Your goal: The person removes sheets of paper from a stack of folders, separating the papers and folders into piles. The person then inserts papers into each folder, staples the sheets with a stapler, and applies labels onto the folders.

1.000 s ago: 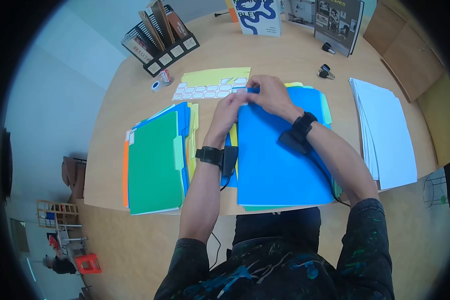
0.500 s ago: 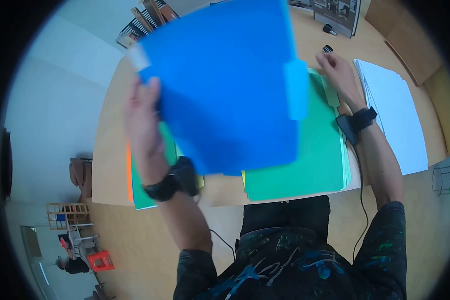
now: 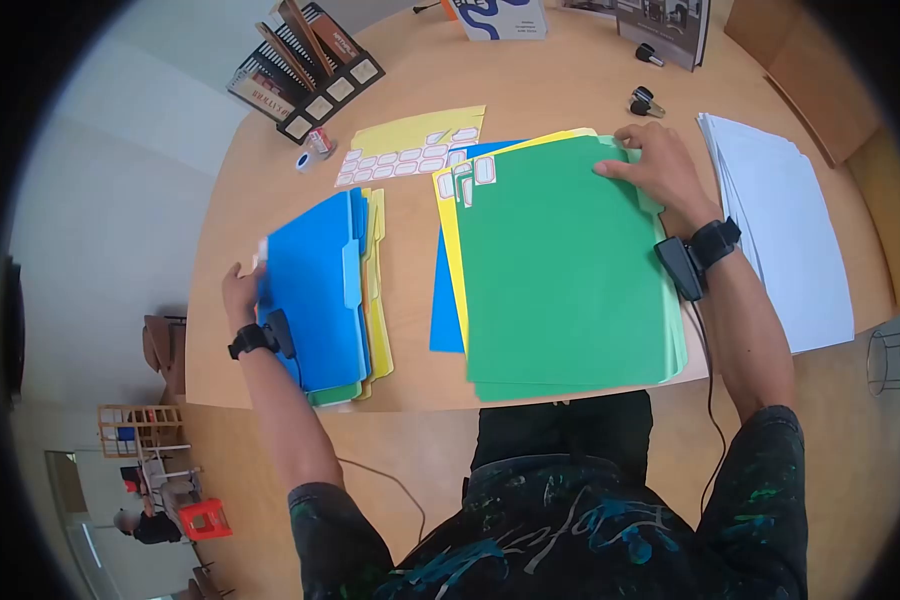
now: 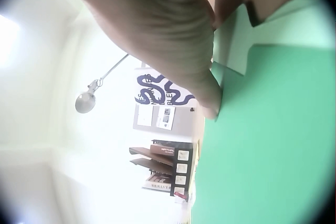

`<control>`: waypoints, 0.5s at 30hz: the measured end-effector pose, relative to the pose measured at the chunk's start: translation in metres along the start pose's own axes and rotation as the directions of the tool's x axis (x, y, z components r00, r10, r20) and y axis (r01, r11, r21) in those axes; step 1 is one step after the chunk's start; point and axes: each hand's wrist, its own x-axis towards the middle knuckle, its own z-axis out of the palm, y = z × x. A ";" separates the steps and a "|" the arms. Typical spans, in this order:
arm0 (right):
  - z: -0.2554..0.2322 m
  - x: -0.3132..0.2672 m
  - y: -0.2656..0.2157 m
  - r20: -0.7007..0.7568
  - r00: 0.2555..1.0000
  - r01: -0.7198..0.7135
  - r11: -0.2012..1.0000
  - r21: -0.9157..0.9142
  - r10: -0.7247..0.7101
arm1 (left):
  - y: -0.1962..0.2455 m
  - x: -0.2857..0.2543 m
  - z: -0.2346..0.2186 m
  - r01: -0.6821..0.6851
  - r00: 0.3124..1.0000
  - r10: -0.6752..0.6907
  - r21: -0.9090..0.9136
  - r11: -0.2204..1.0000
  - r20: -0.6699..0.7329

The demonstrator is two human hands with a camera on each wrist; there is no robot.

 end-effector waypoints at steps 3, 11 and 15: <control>0.006 -0.002 -0.001 -0.032 0.999 -0.036 0.999 0.012 0.037 | 0.034 -0.012 0.020 -0.177 0.919 0.194 0.081 0.981 -0.342; 0.002 -0.007 -0.007 0.155 0.988 -0.060 0.835 0.547 -0.030 | 0.203 -0.154 0.090 -0.474 0.733 0.663 -0.586 0.657 0.151; -0.009 -0.019 -0.022 0.260 0.966 -0.223 0.556 0.801 0.013 | 0.215 -0.160 0.132 -0.540 0.697 0.700 -0.528 0.655 0.155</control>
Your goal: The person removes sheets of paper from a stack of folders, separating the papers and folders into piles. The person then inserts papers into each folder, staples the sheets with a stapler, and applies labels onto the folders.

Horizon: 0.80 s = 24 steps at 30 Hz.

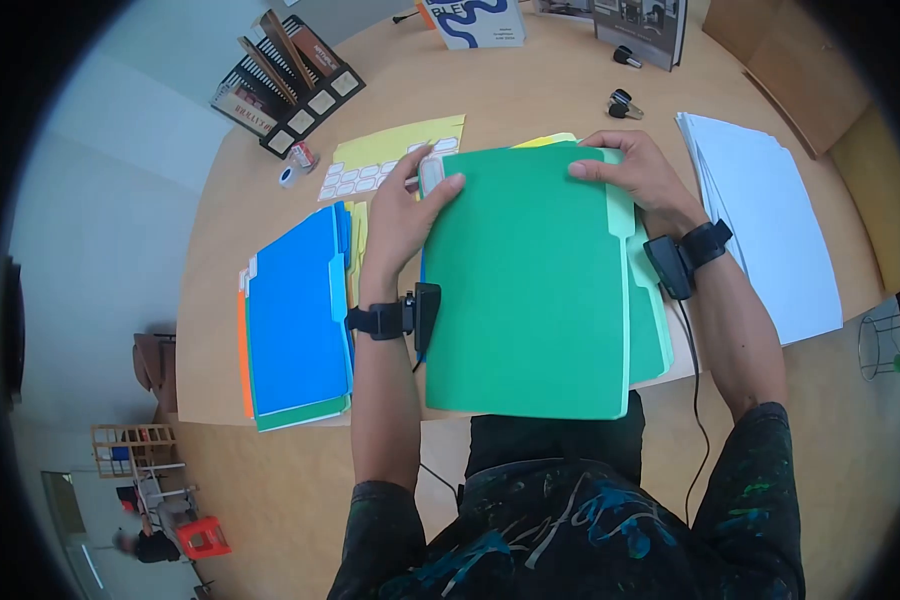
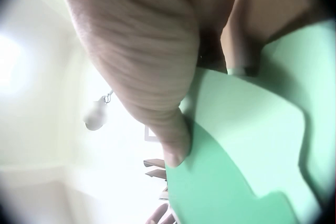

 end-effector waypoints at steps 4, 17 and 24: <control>-0.014 0.012 0.011 0.032 0.999 -0.013 0.999 0.034 0.012 | -0.021 0.007 0.016 0.262 0.964 -0.204 -0.504 0.823 0.168; -0.001 0.009 0.005 -0.021 0.993 -0.112 0.980 0.164 0.117 | -0.035 0.002 0.021 -0.060 0.998 0.060 -0.052 0.997 -0.010; -0.006 0.010 0.006 -0.077 0.993 -0.083 0.991 0.106 0.092 | -0.027 -0.001 0.020 0.110 0.984 -0.084 -0.166 0.980 0.156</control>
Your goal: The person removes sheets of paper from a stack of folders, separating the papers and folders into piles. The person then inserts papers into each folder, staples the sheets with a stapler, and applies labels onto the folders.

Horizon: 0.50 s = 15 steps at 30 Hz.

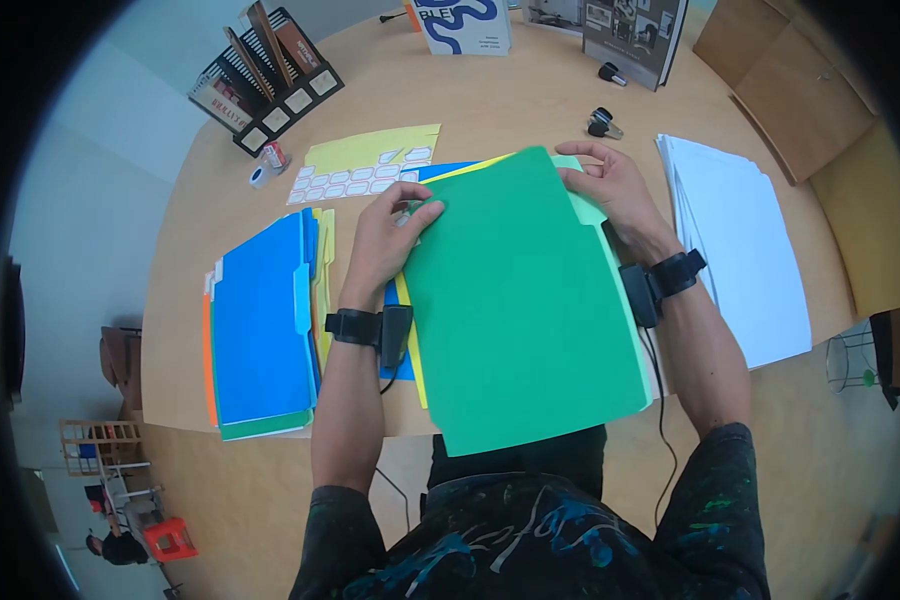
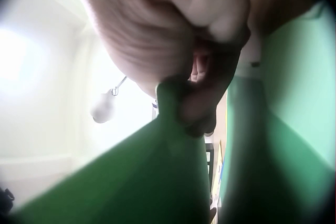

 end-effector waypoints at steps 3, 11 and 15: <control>-0.003 0.001 0.003 -0.005 0.999 0.033 0.999 0.019 -0.033 | -0.001 0.001 0.005 -0.093 0.993 0.070 -0.277 0.956 -0.091; -0.025 0.009 0.009 -0.341 0.926 0.069 0.960 -0.270 -0.163 | -0.013 0.009 -0.009 -0.086 0.985 -0.073 -0.810 0.581 -0.157; -0.076 0.012 0.019 -0.328 0.620 -0.079 0.360 -0.930 -0.712 | -0.031 0.008 -0.009 -0.235 0.972 0.073 -0.937 0.257 -0.224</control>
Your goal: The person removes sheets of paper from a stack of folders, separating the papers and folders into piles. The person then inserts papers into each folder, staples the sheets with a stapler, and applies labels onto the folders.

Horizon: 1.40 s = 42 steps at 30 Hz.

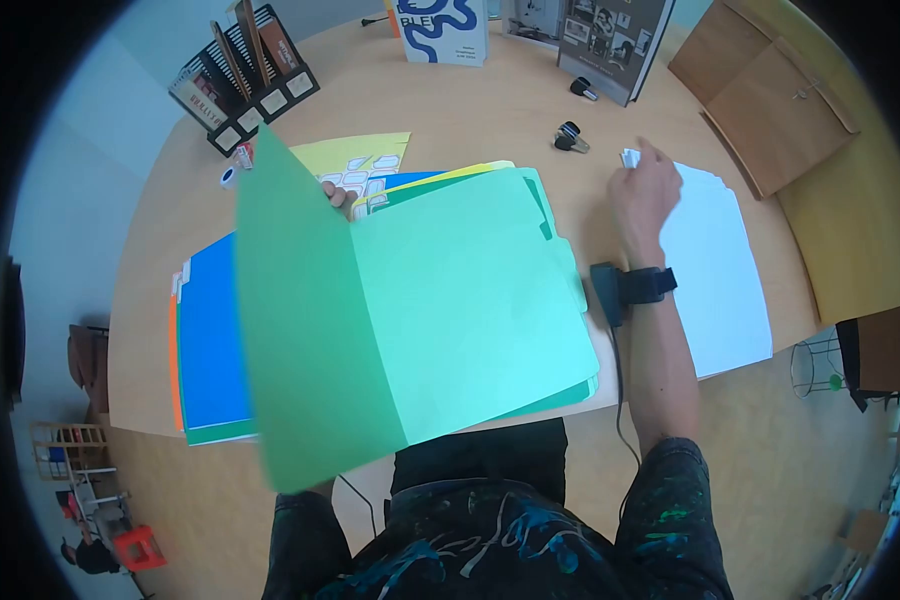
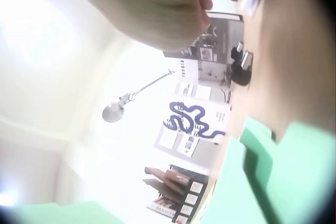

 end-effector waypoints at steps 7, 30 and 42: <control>-0.025 0.004 0.005 0.258 0.838 -0.281 0.785 -0.552 0.481 | -0.033 0.009 -0.064 0.093 0.992 -0.054 -0.383 0.919 0.111; -0.114 -0.044 -0.146 0.473 0.830 -0.051 0.805 0.592 -0.295 | -0.019 -0.012 -0.084 -0.023 1.000 0.023 -0.371 0.928 -0.004; -0.093 -0.073 -0.164 0.587 0.276 -0.101 0.584 0.805 -0.761 | -0.009 -0.015 -0.085 0.009 1.000 -0.013 -0.325 0.946 -0.009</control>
